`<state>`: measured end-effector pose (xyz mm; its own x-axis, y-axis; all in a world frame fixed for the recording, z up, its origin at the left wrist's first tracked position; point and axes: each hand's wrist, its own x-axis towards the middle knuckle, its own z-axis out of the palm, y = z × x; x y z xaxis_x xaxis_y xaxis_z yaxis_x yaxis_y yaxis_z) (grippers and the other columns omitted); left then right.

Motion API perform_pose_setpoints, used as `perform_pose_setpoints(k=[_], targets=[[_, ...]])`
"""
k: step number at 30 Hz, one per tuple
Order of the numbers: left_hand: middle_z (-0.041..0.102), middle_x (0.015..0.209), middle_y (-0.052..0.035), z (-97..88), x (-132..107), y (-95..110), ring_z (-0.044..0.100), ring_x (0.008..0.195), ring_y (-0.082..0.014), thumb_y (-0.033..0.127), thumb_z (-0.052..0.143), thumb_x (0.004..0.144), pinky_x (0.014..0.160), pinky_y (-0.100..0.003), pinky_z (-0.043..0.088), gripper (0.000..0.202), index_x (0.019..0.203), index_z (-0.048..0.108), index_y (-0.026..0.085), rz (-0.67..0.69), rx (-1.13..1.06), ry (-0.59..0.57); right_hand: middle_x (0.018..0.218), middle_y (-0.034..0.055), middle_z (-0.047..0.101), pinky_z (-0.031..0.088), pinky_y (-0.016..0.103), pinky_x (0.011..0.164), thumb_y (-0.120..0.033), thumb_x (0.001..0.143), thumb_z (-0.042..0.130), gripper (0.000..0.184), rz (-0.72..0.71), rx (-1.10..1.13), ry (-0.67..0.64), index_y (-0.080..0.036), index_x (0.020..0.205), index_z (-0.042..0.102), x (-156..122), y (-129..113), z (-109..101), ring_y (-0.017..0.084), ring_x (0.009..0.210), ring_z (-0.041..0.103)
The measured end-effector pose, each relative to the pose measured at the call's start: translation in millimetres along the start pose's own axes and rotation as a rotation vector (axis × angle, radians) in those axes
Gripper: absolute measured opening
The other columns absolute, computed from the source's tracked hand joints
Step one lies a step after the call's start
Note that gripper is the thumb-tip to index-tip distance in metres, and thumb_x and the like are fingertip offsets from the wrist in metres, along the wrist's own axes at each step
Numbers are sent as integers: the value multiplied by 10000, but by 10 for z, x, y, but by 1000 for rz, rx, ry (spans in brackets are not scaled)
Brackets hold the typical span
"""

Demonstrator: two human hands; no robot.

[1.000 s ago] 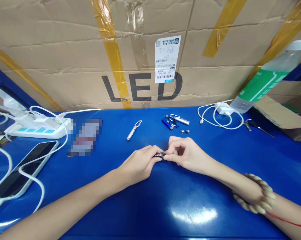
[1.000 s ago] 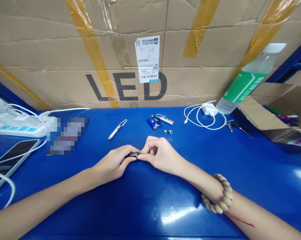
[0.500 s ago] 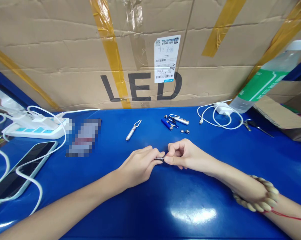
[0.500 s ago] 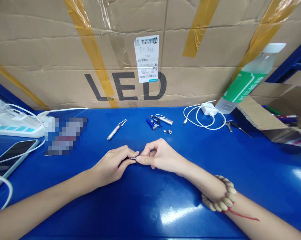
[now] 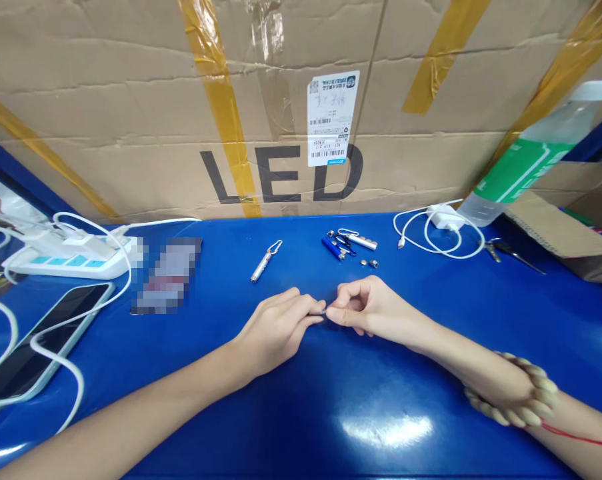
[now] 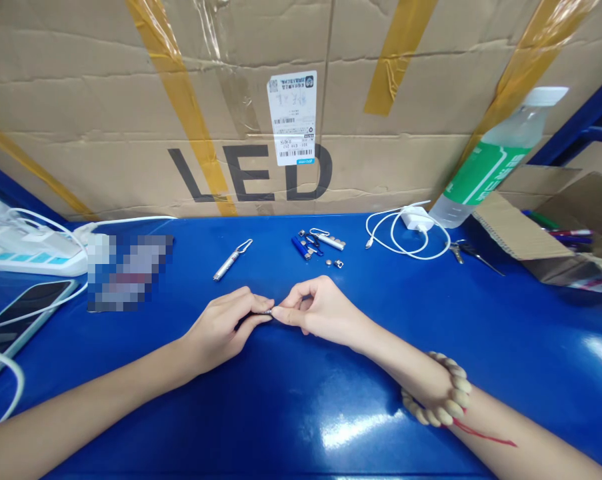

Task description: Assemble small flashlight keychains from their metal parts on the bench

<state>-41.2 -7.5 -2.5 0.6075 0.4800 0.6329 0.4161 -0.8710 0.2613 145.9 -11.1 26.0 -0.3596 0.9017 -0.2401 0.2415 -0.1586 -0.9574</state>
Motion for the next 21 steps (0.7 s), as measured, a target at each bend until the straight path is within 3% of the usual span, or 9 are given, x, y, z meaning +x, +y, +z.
perform_pose_setpoints(k=[21], targets=[[671,762,-36,-10,14,19,614,679,-138,132,521,856,624,-238,512,89,770,536,150,-46,2,48,617,13,611,312,170,362,-387,569,755,303,-37,-27,32,-129,605,598,19,28,1,33,403,410]])
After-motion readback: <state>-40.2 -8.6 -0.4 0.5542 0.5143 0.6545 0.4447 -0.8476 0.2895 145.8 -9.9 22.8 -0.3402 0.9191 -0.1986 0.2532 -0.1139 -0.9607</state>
